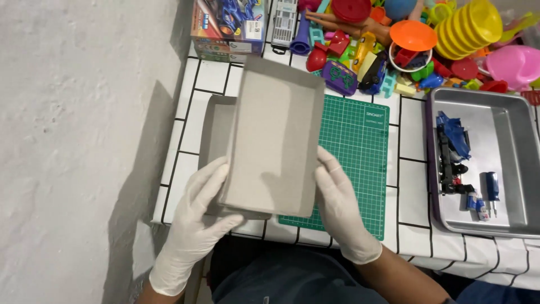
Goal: Assembling a mini 4WD toy car by fitting the plastic body onto the chassis and placing it into a storage box.
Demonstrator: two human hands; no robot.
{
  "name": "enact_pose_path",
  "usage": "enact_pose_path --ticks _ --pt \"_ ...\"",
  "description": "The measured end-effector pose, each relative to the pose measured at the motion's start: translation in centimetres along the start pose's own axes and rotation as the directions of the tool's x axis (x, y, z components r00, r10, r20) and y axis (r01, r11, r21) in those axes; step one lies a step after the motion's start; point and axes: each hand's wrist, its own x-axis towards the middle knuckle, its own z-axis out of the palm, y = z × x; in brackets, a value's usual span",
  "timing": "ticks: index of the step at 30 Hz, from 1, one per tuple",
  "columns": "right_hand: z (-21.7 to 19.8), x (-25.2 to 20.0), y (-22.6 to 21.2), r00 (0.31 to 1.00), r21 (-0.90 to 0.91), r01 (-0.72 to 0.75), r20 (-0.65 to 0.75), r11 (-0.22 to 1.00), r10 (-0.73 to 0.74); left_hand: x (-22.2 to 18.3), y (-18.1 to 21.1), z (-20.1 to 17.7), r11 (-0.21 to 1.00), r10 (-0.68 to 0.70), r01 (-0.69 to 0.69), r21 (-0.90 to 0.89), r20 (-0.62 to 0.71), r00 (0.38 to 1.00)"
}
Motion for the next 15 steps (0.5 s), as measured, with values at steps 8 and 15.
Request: enact_pose_path --ticks 8,15 --pt "1.1 -1.2 -0.6 0.722 -0.572 0.253 0.649 0.780 0.241 -4.7 -2.0 -1.7 0.998 -0.058 0.064 0.011 -0.282 0.958" --pt "-1.0 0.1 2.1 0.714 -0.638 0.379 0.662 0.670 0.227 -4.9 -3.6 -1.5 0.993 -0.116 0.104 -0.056 -0.286 0.951"
